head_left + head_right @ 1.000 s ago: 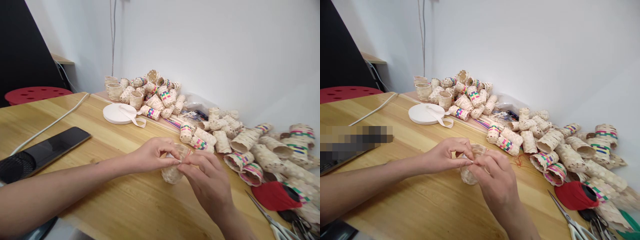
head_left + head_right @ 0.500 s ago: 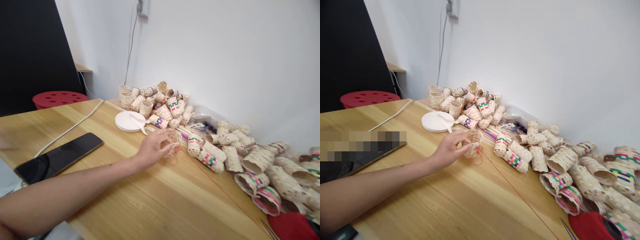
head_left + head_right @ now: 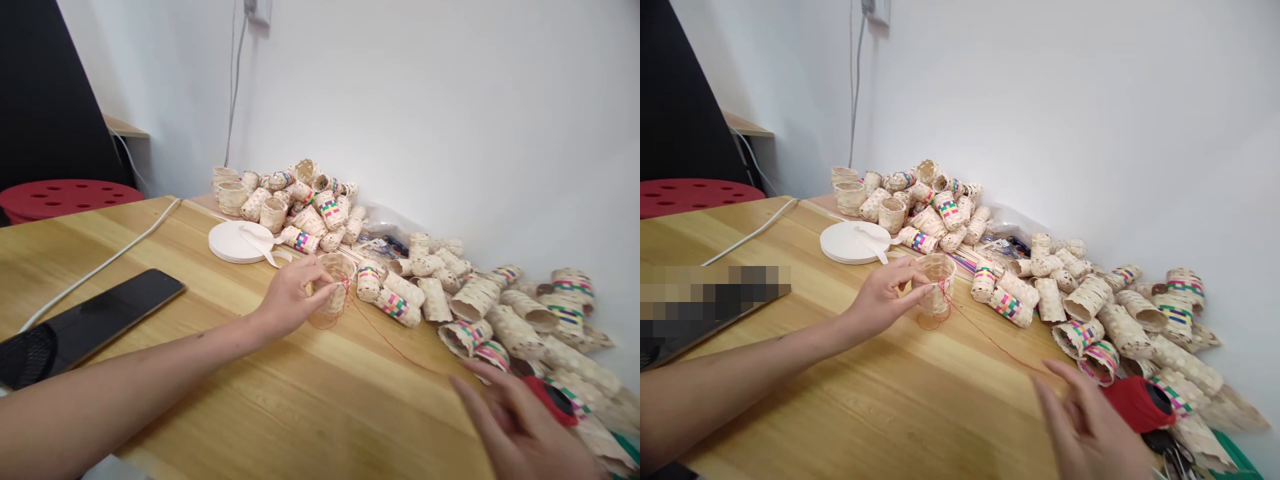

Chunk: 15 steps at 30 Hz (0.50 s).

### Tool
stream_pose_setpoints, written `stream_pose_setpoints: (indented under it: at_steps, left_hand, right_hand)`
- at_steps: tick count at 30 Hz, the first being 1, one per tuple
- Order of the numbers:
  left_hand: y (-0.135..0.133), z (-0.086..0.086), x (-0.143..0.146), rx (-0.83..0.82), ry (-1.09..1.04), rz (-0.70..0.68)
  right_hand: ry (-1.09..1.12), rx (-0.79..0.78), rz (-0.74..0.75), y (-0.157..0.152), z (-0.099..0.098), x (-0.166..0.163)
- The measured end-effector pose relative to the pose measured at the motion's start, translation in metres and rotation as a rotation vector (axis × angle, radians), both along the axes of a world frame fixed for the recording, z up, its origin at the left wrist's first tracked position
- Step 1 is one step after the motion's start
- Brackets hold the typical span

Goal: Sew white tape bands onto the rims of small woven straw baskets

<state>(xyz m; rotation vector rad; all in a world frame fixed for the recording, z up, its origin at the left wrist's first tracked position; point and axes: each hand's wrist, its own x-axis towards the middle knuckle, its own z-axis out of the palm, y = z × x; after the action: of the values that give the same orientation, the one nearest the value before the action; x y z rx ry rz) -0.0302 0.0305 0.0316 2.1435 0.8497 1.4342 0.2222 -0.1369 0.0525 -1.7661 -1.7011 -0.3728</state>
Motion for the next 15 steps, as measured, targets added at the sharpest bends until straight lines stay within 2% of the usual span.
stream_pose_setpoints:
  at_steps: [3,7,11,15]
  left_hand:
    - [-0.001,0.002,-0.001,0.018,-0.003,-0.002]
    - [-0.002,0.003,-0.001,0.03,-0.004,-0.007]
    - [-0.004,0.003,0.0,0.028,-0.012,-0.017]
    - [-0.004,0.002,0.001,0.033,-0.014,-0.015]
  right_hand:
    - [-0.096,-0.043,0.131,0.045,-0.009,-0.035]
    - [0.008,-0.12,0.201,0.091,-0.019,-0.069]
    - [0.185,-0.181,0.184,0.108,-0.028,-0.078]
    - [0.247,-0.196,0.213,0.109,-0.031,-0.081]
